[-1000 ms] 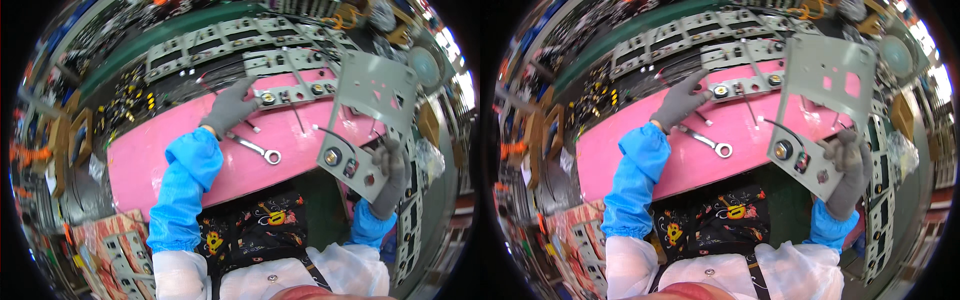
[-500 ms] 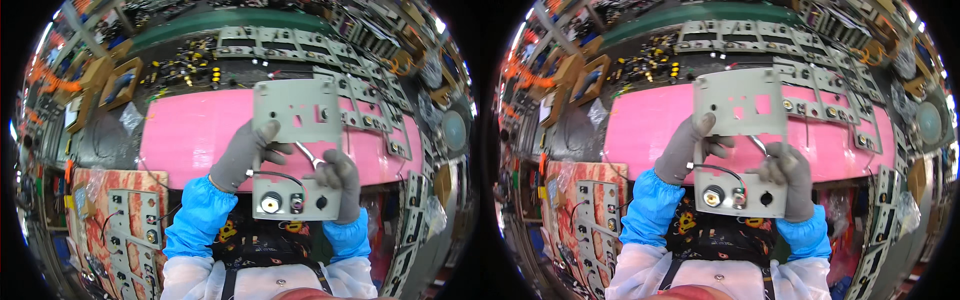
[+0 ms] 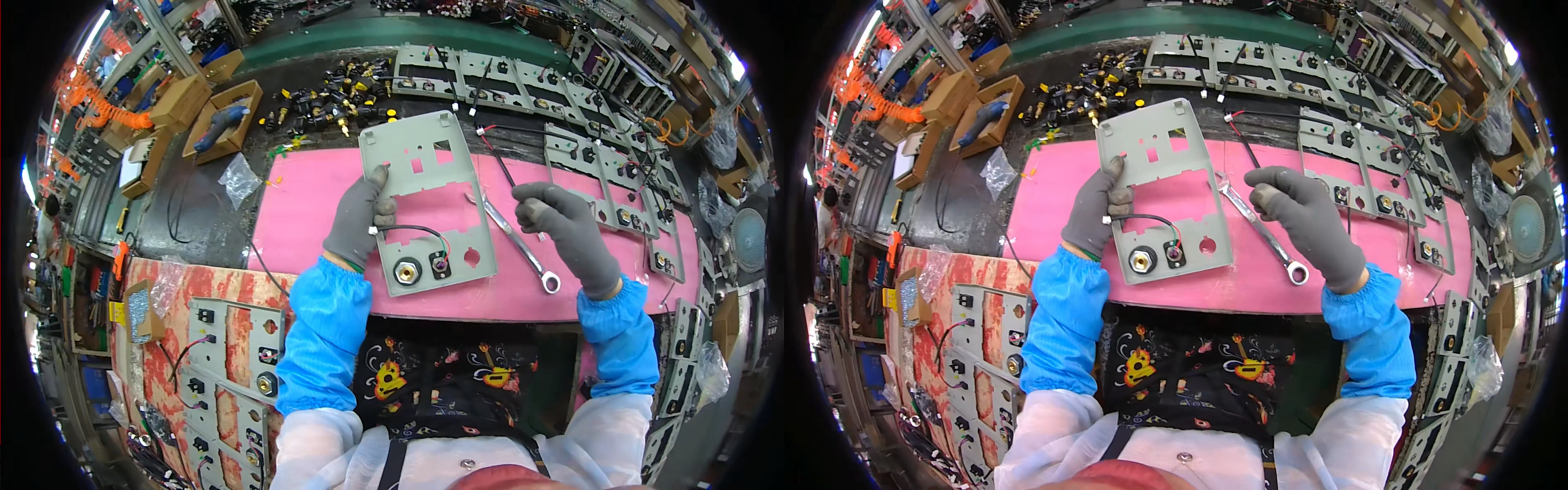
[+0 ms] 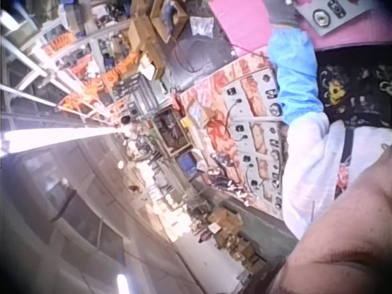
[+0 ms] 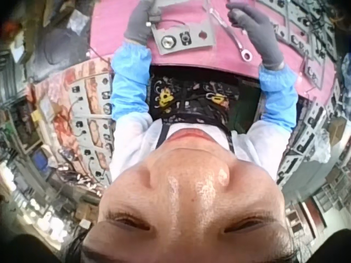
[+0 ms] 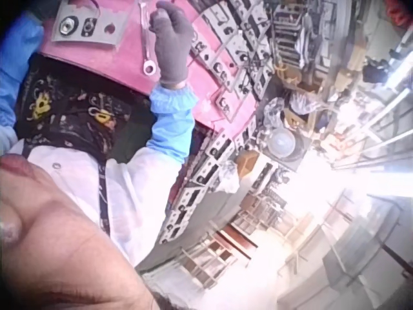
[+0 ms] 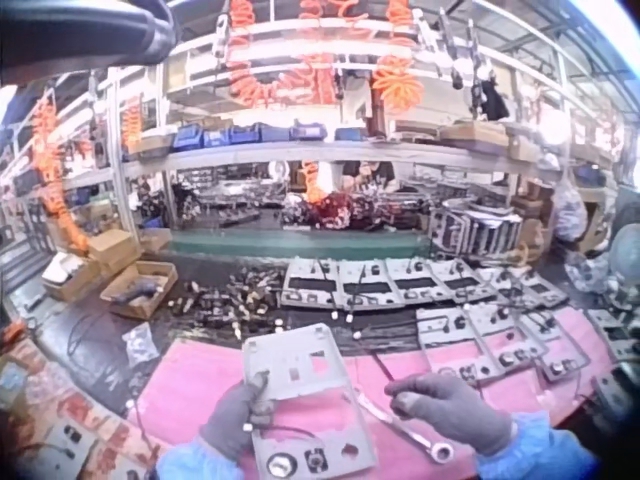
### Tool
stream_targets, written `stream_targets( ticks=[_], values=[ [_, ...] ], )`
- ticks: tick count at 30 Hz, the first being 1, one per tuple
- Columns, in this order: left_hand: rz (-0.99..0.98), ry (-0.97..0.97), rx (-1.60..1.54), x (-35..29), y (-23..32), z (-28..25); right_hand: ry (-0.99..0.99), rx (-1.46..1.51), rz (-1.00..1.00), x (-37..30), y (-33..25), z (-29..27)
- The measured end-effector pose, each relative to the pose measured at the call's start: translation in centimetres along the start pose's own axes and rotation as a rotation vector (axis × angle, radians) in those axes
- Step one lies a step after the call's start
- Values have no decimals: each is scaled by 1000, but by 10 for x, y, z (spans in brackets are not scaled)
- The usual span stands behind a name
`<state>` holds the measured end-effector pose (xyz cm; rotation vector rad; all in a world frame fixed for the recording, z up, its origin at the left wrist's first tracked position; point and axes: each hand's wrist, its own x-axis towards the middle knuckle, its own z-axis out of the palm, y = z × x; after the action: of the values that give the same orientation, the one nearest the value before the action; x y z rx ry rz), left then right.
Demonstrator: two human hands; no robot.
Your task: The person assembles and wires components onto an electronic control panel, attaching switches and dials with a wrench and screwdriver.
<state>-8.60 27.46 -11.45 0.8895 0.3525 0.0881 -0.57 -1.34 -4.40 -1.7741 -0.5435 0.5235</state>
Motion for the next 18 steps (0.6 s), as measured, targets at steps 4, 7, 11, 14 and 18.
stream_targets(
  ticks=[4, 7, 11, 14, 18],
  values=[
    [-87, -13, 29, 3, 3, 0, -5, -104, 40, 10, -1, 17],
    [-88, -169, -134, 7, -3, -12, -214, 225, 135, 10, -12, 48],
    [122, -2, 133, 10, -15, 23, -88, 258, -113, 11, -22, 81],
    [462, 171, 460, 13, -10, 22, -196, 456, -7, 5, -57, 96],
    [243, -272, -118, -9, 21, 24, -137, -60, -66, 11, -63, 113]
  ],
)
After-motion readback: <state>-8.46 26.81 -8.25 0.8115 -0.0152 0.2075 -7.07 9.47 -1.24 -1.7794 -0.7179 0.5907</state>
